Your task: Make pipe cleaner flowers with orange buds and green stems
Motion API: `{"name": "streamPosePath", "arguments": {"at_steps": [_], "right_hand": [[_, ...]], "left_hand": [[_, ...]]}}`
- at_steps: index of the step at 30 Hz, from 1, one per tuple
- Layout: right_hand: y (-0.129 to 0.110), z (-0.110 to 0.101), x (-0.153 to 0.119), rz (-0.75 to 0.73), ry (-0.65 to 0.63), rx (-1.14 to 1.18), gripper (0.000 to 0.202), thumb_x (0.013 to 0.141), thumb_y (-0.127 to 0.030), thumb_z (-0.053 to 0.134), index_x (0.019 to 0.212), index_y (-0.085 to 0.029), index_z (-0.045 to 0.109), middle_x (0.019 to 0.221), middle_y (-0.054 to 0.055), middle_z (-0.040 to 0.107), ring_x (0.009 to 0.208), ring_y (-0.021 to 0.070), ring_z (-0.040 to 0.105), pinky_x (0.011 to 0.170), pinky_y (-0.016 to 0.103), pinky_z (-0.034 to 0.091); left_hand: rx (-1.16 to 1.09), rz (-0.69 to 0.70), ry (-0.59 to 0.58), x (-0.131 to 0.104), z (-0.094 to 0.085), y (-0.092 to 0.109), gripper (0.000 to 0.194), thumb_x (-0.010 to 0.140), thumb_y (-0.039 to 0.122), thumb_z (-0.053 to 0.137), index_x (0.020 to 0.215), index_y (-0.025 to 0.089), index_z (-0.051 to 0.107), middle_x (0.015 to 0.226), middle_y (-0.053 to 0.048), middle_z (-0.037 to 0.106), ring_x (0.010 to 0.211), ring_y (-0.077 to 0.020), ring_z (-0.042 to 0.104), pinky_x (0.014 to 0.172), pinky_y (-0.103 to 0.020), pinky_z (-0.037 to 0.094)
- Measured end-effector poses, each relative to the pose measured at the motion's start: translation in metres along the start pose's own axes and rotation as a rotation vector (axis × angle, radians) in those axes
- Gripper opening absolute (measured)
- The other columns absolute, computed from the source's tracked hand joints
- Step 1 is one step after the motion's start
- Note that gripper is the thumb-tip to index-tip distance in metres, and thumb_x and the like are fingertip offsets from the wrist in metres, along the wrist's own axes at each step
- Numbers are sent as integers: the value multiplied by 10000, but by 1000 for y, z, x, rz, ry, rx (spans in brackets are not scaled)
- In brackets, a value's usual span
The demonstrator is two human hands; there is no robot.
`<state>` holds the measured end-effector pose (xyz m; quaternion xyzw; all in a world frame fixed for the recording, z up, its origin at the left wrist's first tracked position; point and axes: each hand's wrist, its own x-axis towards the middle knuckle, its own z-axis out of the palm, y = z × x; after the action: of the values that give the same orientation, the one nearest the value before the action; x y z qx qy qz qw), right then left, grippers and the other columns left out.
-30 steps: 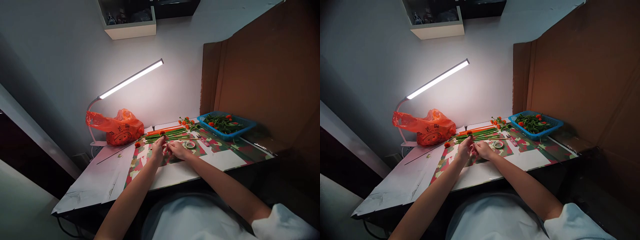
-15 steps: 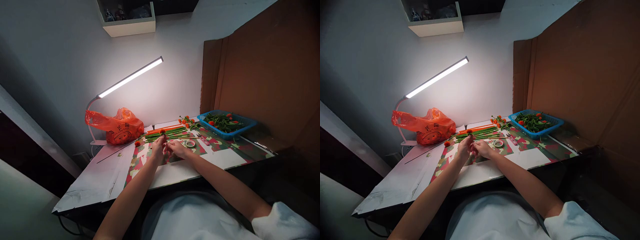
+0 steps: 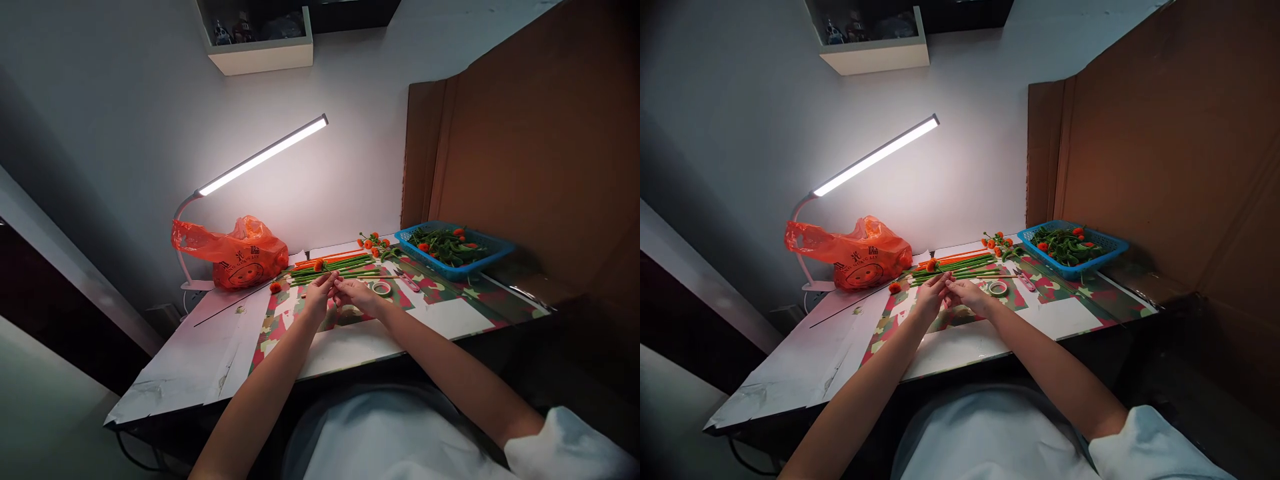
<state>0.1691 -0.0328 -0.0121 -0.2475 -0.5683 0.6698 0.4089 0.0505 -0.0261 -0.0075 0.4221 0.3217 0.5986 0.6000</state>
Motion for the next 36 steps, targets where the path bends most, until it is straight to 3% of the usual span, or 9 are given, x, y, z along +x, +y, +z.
{"name": "streamPosePath", "arguments": {"at_steps": [5, 10, 15, 21, 25, 30, 33, 36], "right_hand": [[8, -1, 4, -102, 87, -346, 503, 865, -597, 450, 667, -154, 585, 503, -10, 541, 462, 103, 492, 526, 238, 396], [11, -4, -1, -271, 225, -910, 455, 932, -453, 414, 638, -163, 605, 531, 8, 556, 511, 111, 480, 552, 237, 327], [12, -5, -3, -254, 249, -1104, 399, 945, -325, 402, 652, -168, 623, 594, 43, 601, 552, 138, 512, 563, 249, 298], [11, -3, -4, -256, 267, -1148, 341, 911, -266, 427, 651, -175, 629, 624, 51, 625, 552, 141, 510, 544, 247, 280], [8, 0, -5, -280, 297, -1039, 390, 898, -258, 415, 580, -171, 623, 521, 27, 572, 508, 131, 493, 550, 248, 310], [6, 0, -5, -317, 303, -765, 444, 890, -258, 388, 517, -165, 609, 435, -4, 513, 449, 108, 468, 550, 238, 355], [8, -2, -4, -348, 261, -756, 466, 885, -268, 386, 468, -164, 566, 409, -11, 493, 434, 99, 451, 538, 233, 355], [10, -2, -3, -373, 239, -775, 472, 889, -266, 372, 465, -162, 551, 405, -15, 480, 427, 94, 437, 525, 229, 345]], "left_hand": [[107, 63, 38, 0, -5, -1, 335, 498, 351, 848, 667, 113, 684, 638, -35, 656, 455, -71, 503, 416, -198, 383], [174, 118, 16, 1, -7, -3, 301, 525, 354, 833, 570, 120, 650, 536, -13, 596, 396, -64, 439, 385, -218, 339], [171, 142, 15, 2, -7, -5, 328, 519, 361, 838, 534, 139, 598, 499, 11, 554, 402, -71, 448, 398, -220, 346], [169, 128, 62, 0, -4, -4, 416, 454, 391, 860, 516, 155, 524, 465, 42, 502, 393, -64, 429, 394, -207, 320], [176, 99, 20, 1, -4, -5, 381, 500, 423, 831, 559, 145, 578, 515, 25, 546, 421, -60, 444, 413, -198, 330], [104, -29, -99, 1, -2, -4, 399, 600, 470, 746, 782, 119, 697, 701, -54, 659, 561, -113, 569, 482, -211, 398], [63, -94, -158, 0, -2, -2, 391, 597, 433, 751, 807, 108, 697, 729, -58, 666, 564, -117, 573, 481, -217, 413], [27, -100, -129, 1, -3, -1, 400, 541, 408, 800, 787, 111, 696, 729, -43, 666, 509, -77, 525, 452, -199, 391]]}}
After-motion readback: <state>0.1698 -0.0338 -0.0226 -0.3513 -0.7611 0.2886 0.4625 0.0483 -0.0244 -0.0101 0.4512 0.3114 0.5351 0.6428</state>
